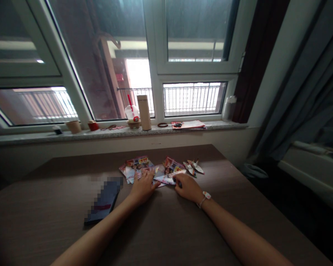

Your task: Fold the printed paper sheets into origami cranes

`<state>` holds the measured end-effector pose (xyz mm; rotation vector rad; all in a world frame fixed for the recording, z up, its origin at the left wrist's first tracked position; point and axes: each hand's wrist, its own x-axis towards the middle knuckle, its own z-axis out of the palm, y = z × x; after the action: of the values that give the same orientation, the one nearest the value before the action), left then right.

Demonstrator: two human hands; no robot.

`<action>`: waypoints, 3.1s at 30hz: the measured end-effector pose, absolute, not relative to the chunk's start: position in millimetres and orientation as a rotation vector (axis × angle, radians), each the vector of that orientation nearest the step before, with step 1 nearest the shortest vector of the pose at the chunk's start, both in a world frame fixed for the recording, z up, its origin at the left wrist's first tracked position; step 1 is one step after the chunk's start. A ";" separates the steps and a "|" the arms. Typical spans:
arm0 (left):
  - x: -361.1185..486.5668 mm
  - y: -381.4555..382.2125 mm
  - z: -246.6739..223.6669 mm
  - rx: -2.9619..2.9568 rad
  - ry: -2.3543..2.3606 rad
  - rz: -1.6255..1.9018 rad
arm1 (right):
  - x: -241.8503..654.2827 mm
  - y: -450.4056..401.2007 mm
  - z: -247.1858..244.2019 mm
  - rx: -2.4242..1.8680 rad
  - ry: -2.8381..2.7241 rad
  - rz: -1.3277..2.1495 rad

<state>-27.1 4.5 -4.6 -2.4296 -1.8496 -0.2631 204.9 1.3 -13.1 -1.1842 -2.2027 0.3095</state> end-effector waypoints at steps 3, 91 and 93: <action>-32.1 7.0 -3.2 -2.392 -1.815 -0.253 | 204.9 0.6 -12.6 -1.173 -2.203 0.313; -33.0 -3.4 -1.6 -2.742 -1.491 -0.593 | 210.0 -8.0 -1.2 -1.199 -2.169 0.432; -32.0 -1.2 -4.5 -2.689 -1.525 -0.673 | 210.9 -6.5 -2.5 -1.226 -2.113 0.473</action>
<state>-32.0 -1.2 -4.5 -2.6886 -1.5246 -0.6727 210.9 -6.5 -2.5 -1.2258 -2.1127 0.4729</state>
